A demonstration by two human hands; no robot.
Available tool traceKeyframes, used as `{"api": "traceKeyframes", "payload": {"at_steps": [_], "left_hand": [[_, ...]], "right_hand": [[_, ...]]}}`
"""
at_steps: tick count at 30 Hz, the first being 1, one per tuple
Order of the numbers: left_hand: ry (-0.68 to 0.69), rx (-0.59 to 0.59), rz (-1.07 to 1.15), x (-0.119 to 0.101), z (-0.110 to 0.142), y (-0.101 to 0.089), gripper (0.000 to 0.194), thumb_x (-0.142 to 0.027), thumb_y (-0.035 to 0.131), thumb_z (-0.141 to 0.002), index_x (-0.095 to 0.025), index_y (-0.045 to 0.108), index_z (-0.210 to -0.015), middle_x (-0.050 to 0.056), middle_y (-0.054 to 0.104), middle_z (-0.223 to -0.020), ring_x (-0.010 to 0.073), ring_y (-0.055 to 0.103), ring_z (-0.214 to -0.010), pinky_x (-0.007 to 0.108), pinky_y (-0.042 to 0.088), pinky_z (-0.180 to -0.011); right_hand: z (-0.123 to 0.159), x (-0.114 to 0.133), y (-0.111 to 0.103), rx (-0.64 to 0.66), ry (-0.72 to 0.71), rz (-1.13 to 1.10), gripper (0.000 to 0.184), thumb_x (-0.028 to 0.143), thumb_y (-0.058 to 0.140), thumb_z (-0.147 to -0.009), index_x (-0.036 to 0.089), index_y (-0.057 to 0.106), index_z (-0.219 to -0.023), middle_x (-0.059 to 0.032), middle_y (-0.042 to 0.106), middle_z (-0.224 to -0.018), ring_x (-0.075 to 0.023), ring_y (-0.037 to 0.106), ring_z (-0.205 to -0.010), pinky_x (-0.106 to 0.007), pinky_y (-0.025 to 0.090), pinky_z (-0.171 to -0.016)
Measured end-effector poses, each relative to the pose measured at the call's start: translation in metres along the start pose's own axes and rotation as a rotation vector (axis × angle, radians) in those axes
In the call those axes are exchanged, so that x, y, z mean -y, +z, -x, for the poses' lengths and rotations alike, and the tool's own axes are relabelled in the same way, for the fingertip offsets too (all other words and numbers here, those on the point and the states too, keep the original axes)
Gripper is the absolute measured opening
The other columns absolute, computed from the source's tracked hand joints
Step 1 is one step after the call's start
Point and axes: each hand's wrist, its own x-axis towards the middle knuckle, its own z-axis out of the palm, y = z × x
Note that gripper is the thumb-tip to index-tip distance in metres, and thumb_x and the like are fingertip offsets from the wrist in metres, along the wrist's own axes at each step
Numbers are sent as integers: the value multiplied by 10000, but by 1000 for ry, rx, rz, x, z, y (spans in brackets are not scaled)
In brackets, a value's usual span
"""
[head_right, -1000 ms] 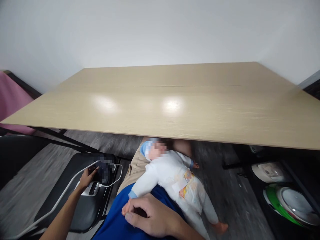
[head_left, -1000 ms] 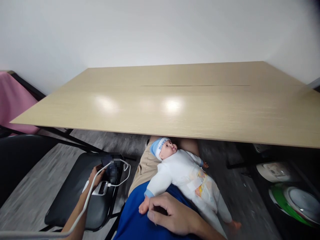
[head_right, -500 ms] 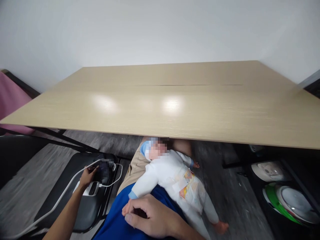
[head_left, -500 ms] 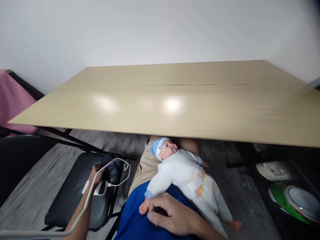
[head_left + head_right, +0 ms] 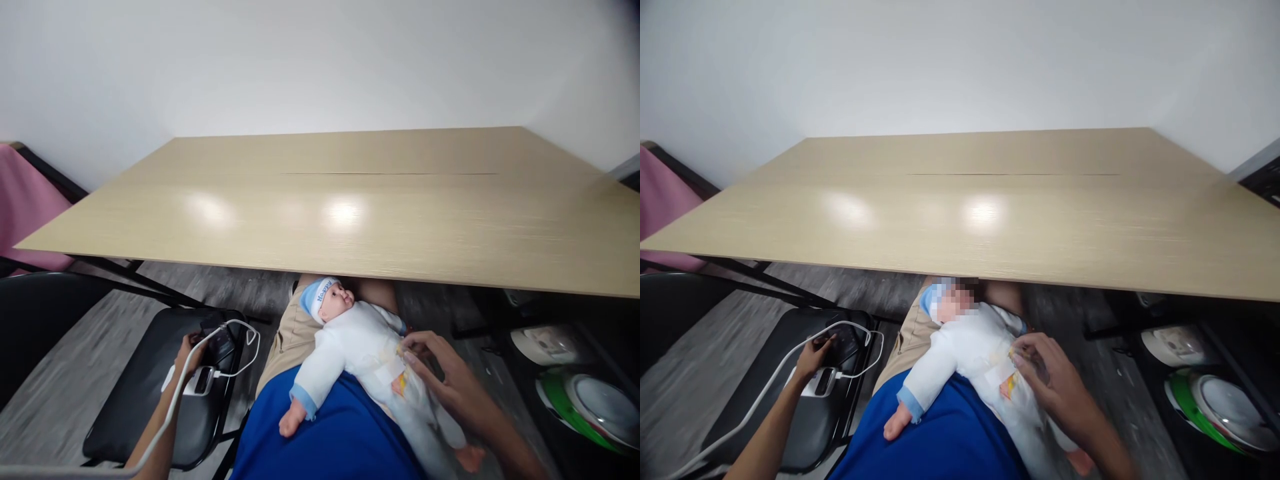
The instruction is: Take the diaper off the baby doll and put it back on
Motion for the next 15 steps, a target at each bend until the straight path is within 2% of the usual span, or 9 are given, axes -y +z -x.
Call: {"api": "traceKeyframes", "payload": {"at_steps": [3, 5, 11, 15], "left_hand": [[-14, -4, 2, -2, -1, -1, 581, -676, 621, -909, -207, 578, -1250, 165, 775, -1218, 387, 741, -1206, 410, 554, -979], [-30, -18, -1, -6, -1, -2, 586, -689, 605, -928, -199, 572, -1246, 175, 760, -1228, 413, 735, -1207, 429, 551, -960], [-86, -51, 18, -18, -2, -4, 534, -647, 490, -1002, -187, 582, -1257, 202, 751, -1241, 425, 737, -1192, 476, 563, -969], [-95, -38, 54, -17, -1, -5, 504, -606, 528, -986, -193, 608, -1264, 182, 772, -1220, 387, 754, -1153, 456, 581, -987]], "right_hand": [[-6, -42, -3, 26, 96, 27, 523, 658, 658, -1012, 277, 737, -1362, -115, 730, -1430, -335, 652, -1364, -505, 511, -1194], [-9, -56, 1, 65, 127, -11, 555, 682, 641, -1013, 268, 754, -1365, -120, 731, -1464, -341, 661, -1392, -524, 510, -1219], [-28, -59, 6, 24, 103, -14, 542, 691, 639, -995, 229, 854, -1177, -124, 825, -1277, -361, 758, -1243, -483, 587, -1116], [-43, -67, 2, 37, 45, 35, 504, 675, 620, -1011, 238, 862, -1076, -111, 845, -1184, -351, 776, -1178, -445, 601, -1035]]}}
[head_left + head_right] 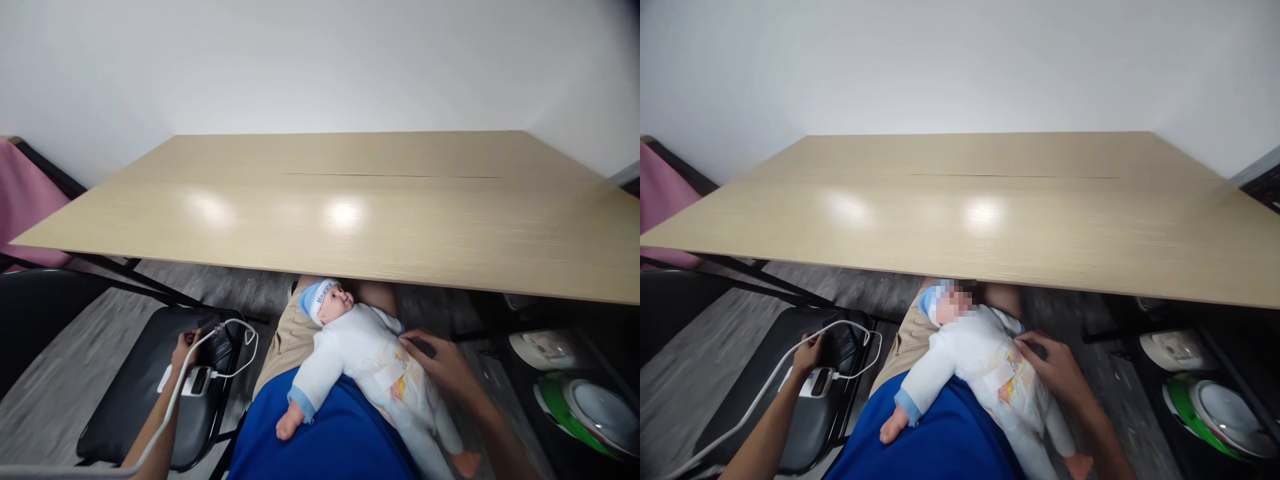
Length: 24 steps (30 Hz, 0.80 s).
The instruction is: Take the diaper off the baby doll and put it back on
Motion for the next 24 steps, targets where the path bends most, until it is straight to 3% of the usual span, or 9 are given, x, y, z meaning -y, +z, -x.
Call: {"api": "traceKeyframes", "payload": {"at_steps": [5, 9, 15, 20, 24], "left_hand": [[23, 28, 46, 6, 2, -1, 555, -614, 622, -933, -193, 604, -1293, 165, 771, -1281, 355, 750, -1201, 408, 580, -1021], [28, 44, 49, 5, 2, -2, 570, -568, 677, -895, -170, 587, -1294, 178, 767, -1295, 369, 746, -1224, 407, 566, -1025], [-51, 12, 6, -8, 2, 2, 658, -732, 554, -950, -189, 569, -1322, 261, 726, -1396, 467, 682, -1343, 554, 499, -1084], [-78, 22, -14, -17, -1, -2, 655, -700, 452, -996, -136, 552, -1314, 290, 703, -1384, 487, 661, -1357, 564, 500, -1071], [-38, 57, -6, -14, 3, -8, 580, -633, 469, -1003, -135, 541, -1292, 230, 727, -1296, 415, 714, -1255, 470, 540, -1034]], "right_hand": [[-22, -24, -3, -125, 25, 31, 512, 699, 598, -1002, 237, 809, -1070, -110, 844, -1101, -324, 801, -1019, -459, 604, -958], [-21, -15, -1, -215, 1, 30, 509, 690, 608, -1000, 214, 746, -1116, -101, 811, -1074, -284, 777, -945, -435, 589, -925], [25, 47, -2, 109, -140, 69, 415, 568, 528, -1106, 224, 650, -909, -23, 665, -866, -193, 623, -791, -316, 497, -725], [43, 70, 3, 137, -206, 215, 390, 515, 552, -1113, 234, 568, -843, -8, 614, -810, -192, 592, -770, -338, 468, -738], [42, 68, 9, 107, -216, 220, 412, 515, 505, -1130, 240, 533, -825, -14, 598, -784, -188, 586, -732, -337, 453, -695]]}}
